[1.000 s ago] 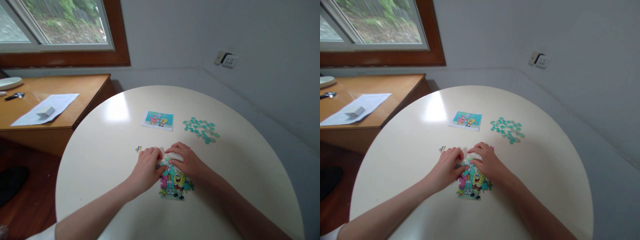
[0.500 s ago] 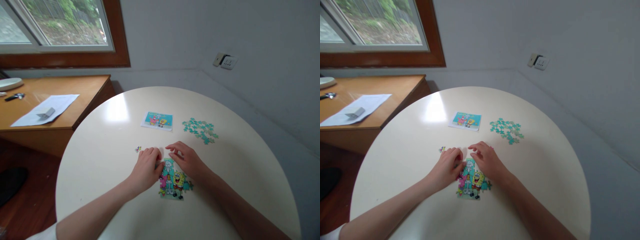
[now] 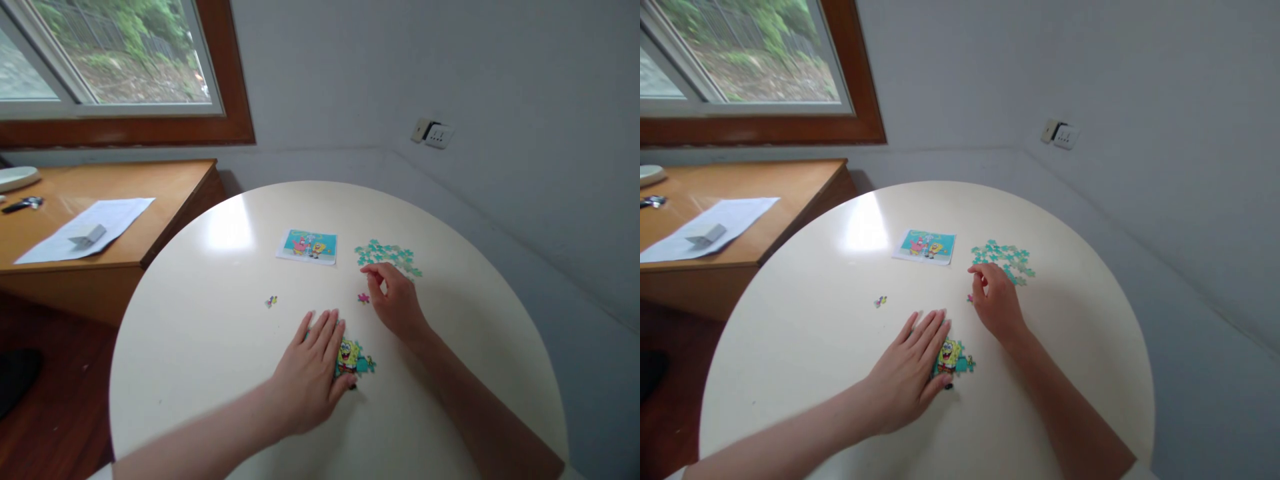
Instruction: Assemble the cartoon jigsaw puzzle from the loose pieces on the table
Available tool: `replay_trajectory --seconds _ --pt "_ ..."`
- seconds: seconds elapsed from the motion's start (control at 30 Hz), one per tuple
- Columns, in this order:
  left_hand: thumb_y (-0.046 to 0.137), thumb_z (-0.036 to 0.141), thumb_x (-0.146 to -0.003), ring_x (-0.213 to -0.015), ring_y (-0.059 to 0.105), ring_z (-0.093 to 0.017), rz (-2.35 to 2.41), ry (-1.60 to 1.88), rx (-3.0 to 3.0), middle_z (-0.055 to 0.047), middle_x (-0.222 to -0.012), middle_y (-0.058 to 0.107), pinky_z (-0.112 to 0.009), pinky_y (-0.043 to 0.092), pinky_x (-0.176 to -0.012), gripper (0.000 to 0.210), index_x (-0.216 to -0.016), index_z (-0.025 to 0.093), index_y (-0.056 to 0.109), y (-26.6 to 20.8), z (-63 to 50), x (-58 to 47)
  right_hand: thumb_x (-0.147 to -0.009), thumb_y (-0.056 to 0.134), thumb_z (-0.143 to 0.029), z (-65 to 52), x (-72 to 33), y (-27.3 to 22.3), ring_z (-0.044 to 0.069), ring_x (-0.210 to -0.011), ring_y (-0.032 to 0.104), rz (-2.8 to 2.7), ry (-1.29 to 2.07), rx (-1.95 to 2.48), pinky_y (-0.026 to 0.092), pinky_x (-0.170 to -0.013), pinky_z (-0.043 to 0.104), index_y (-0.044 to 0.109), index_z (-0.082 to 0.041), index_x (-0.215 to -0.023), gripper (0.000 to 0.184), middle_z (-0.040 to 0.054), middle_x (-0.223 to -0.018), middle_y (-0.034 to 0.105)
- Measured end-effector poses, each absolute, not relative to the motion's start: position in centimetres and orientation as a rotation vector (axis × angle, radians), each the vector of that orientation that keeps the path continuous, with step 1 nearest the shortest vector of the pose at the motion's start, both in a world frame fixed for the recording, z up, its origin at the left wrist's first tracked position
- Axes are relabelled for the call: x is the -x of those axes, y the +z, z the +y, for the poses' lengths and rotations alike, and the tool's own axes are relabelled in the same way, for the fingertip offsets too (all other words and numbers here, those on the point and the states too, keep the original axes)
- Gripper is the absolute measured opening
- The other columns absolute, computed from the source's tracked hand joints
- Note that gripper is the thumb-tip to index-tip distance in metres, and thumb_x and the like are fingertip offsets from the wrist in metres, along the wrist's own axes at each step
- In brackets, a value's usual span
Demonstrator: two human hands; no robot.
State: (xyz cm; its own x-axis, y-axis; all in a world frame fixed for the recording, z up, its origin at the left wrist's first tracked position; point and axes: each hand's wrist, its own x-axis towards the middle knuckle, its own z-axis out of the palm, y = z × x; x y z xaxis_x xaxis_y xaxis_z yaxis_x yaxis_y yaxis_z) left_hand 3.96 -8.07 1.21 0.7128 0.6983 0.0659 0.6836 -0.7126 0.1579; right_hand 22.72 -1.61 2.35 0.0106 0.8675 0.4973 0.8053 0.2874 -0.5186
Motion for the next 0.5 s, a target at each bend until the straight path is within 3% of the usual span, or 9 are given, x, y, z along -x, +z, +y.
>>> replay_trajectory --seconds 0.17,0.3,0.5 --pt "0.022 0.046 -0.088 -0.133 0.016 -0.025 1.210 0.207 -2.791 -0.015 -0.142 0.024 -0.044 0.012 -0.108 0.060 -0.135 0.008 0.027 0.9 -8.1 -4.3 -0.074 0.049 -0.018 -1.5 -23.7 2.7 0.013 -0.064 0.051 -1.970 0.231 1.644 0.042 -0.067 0.027 0.056 -0.015 -0.079 0.009 0.0042 -0.077 0.055" --pt "0.023 0.042 -0.089 -0.132 0.019 -0.024 1.272 0.309 -2.775 -0.016 -0.141 0.027 -0.043 0.017 -0.108 0.057 -0.134 0.007 0.027 0.8 -7.6 -4.2 -0.069 0.059 -0.022 -1.5 -24.5 2.5 0.011 -0.063 0.051 -2.086 0.406 1.718 0.042 -0.064 0.024 0.059 -0.015 -0.082 0.014 0.0037 -0.081 0.056" --pt "0.027 0.029 -0.089 -0.129 0.027 -0.024 1.405 0.590 -2.716 -0.016 -0.137 0.036 -0.048 0.021 -0.107 0.048 -0.131 0.008 0.031 1.1 -6.3 -3.6 -0.071 0.056 -0.021 -0.8 -25.2 1.4 0.012 -0.064 0.051 -2.143 0.413 1.731 0.039 -0.063 0.023 0.062 -0.014 -0.075 0.009 0.0038 -0.076 0.056"
